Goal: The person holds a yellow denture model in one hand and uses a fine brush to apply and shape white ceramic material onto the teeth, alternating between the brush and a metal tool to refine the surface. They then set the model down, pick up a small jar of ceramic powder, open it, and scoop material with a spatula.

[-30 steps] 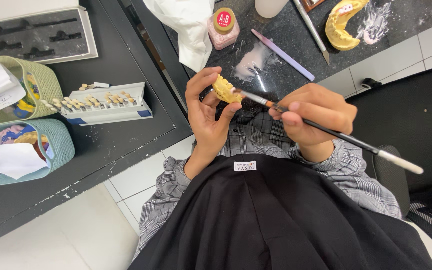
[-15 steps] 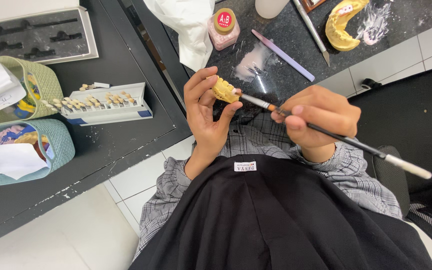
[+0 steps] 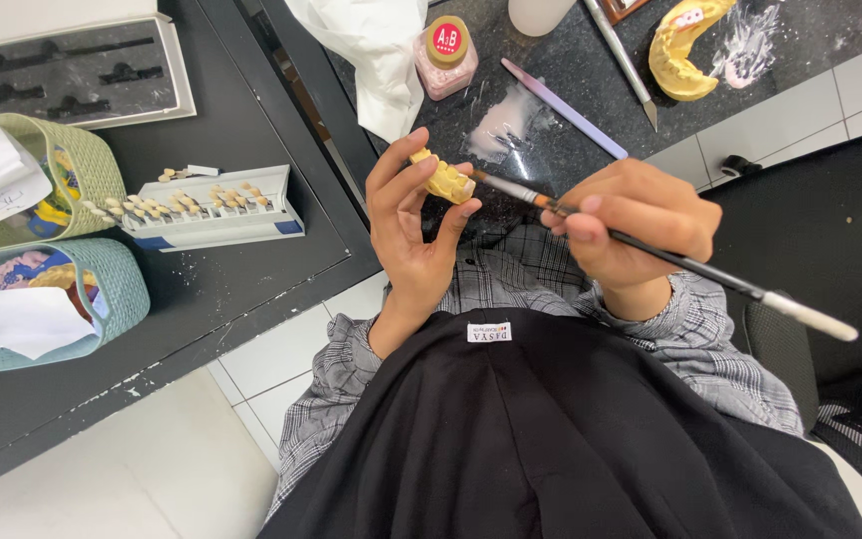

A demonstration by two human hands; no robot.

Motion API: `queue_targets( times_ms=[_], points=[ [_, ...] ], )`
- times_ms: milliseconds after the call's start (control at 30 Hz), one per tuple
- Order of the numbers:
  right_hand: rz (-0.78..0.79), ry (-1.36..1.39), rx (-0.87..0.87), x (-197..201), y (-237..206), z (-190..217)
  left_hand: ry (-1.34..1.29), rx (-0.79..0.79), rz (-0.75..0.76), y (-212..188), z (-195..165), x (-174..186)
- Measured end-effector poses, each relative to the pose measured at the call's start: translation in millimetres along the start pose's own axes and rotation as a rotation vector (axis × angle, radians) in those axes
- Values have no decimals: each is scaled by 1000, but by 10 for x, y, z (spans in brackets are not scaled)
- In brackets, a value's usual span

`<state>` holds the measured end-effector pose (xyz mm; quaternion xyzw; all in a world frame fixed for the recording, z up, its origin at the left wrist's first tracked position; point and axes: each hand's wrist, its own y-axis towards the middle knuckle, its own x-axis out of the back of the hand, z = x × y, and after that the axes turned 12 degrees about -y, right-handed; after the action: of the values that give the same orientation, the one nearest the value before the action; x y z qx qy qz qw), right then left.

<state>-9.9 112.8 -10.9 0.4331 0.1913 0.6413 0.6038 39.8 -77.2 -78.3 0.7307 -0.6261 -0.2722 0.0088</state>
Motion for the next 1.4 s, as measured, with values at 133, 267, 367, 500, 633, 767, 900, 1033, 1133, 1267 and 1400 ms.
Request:
queue_targets(
  times_ms=[133, 267, 367, 500, 633, 767, 900, 1033, 1133, 1267, 1400],
  points=[
    [-13, 28, -28, -7, 0, 20, 17, -21, 5, 5, 8, 1],
    [22, 29, 9, -19, 4, -1, 7, -28, 3, 0, 11, 1],
    [-48, 30, -45, -37, -9, -17, 8, -29, 2, -2, 12, -2],
    [9, 34, 10, -18, -45, -21, -12, -10, 11, 0, -6, -5],
    [-112, 46, -132, -51, -75, -68, -84, 101, 25, 10, -52, 5],
    [-246, 106, -238, -37, -82, -104, -306, 300, 20, 25, -99, 18],
    [-191, 220, -354, 9, -84, -83, -386, 375, 45, 44, -130, 30],
    [-111, 235, -306, -38, -86, -70, -430, 411, 103, 60, -156, 42],
    [-73, 217, -282, -65, -87, -55, -430, 419, 100, 63, -167, 34],
    [-22, 198, -258, -46, -81, -50, -252, 338, 100, 63, -160, 16],
    [6, 110, -250, -3, -75, -61, -20, 191, 125, 63, -137, 30]
  ],
)
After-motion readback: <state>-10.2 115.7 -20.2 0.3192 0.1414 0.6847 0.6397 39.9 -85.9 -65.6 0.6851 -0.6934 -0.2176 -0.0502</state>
